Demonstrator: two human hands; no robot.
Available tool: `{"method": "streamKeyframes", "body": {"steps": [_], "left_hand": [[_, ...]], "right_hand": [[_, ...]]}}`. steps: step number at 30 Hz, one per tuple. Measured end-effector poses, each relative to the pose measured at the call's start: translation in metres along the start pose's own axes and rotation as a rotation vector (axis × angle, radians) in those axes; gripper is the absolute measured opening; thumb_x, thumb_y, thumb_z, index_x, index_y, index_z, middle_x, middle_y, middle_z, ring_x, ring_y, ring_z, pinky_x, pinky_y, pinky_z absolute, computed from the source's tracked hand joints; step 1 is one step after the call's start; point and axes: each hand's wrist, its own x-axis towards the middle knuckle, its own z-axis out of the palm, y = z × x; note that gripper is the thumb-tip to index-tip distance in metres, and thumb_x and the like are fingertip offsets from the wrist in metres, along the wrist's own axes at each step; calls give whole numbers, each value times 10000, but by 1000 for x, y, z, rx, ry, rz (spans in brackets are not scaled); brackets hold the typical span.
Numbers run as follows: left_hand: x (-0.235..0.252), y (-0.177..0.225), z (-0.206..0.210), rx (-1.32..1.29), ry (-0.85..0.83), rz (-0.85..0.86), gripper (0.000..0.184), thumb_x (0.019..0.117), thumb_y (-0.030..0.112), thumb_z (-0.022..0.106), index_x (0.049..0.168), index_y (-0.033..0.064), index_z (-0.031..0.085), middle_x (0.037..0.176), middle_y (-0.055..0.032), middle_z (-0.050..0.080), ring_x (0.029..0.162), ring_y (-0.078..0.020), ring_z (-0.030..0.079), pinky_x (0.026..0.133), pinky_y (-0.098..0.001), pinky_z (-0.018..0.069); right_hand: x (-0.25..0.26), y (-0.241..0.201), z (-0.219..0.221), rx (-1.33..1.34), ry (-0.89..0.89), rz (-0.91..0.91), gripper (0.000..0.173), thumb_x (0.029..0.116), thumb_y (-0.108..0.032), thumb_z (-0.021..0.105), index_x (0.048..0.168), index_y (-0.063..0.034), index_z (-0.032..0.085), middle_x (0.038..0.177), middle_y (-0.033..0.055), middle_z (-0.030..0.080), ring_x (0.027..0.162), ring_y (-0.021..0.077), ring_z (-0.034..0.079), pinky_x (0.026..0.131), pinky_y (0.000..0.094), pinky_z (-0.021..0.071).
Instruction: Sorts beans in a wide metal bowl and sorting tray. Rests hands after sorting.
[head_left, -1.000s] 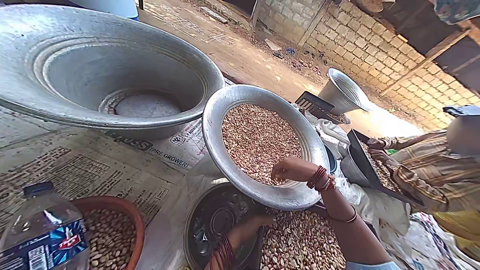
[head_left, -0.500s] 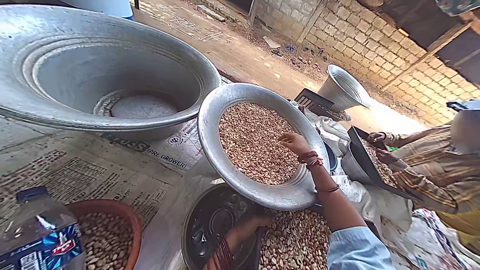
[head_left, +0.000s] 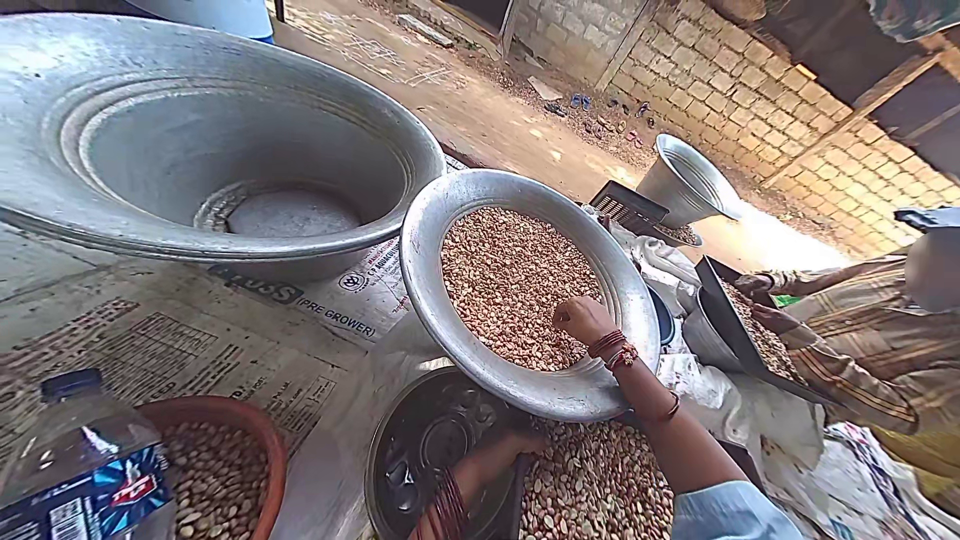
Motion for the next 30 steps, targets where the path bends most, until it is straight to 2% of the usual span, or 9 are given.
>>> {"method": "streamKeyframes", "body": {"steps": [5,13,16,19,22,23,26,28,30], "left_hand": [[2,1,-1,16,-19,-22,302,967,82,641,1225,-72,611,1158,-158,642,1061,-170,594,981,-353,471],[-1,1,1,-6,1,2,285,959,72,637,1202,-76,628,1137,-156,654,1044,-169,601,966,-347,478],[2,3,-1,34,-23,-10,298,969,78,636,1217,-86,618,1168,-179,642,1071,-192,591,987,-370,468],[2,1,-1,48,-35,-17,307,986,86,627,1235,-94,618,1203,-199,644,1114,-212,596,1016,-383,462],[1,-2,0,29,-37,7,220,990,69,594,1143,-80,645,1083,-128,653,999,-130,584,939,-309,469],[2,-3,0,21,-36,0,238,986,73,599,1163,-83,635,1095,-134,650,1004,-134,585,940,-314,473],[3,-3,0,-11,-18,-19,303,962,82,631,1219,-77,608,1128,-143,645,1029,-147,593,943,-329,484],[1,-4,0,-44,1,8,280,931,94,640,1171,-50,628,1054,-92,656,971,-107,602,905,-303,498],[0,-4,0,-45,-6,26,278,931,105,640,1160,-52,627,1049,-90,656,971,-108,601,914,-315,494]], "right_hand": [[3,-7,10,-53,-8,4,278,997,-240,622,1178,-62,736,1184,220,706,1154,419,648,946,634,474],[13,0,18,-20,-75,-13,294,980,-268,636,1151,-49,734,1154,216,710,1133,419,653,928,657,476],[28,11,2,187,18,-50,322,976,-292,656,1137,-23,731,1122,209,715,1093,382,663,954,622,473],[61,26,-24,511,178,19,323,991,-239,685,1197,9,694,1202,247,676,1122,357,639,1000,551,459],[101,32,-32,731,329,122,307,978,-233,705,1177,-1,679,1154,245,661,1027,347,618,869,551,483],[107,25,-35,803,323,128,312,991,-210,681,1216,3,654,1193,235,645,1053,326,602,892,531,479],[152,-10,-33,987,317,-11,278,971,-134,689,1214,2,683,1255,193,659,1130,275,608,971,488,468],[156,-35,-12,933,304,-181,277,941,-237,725,1167,-78,705,1202,178,663,1044,296,625,836,502,514],[132,-66,-7,859,154,-330,332,937,-253,734,1221,-92,674,1258,189,633,1066,307,619,853,517,521]]}}
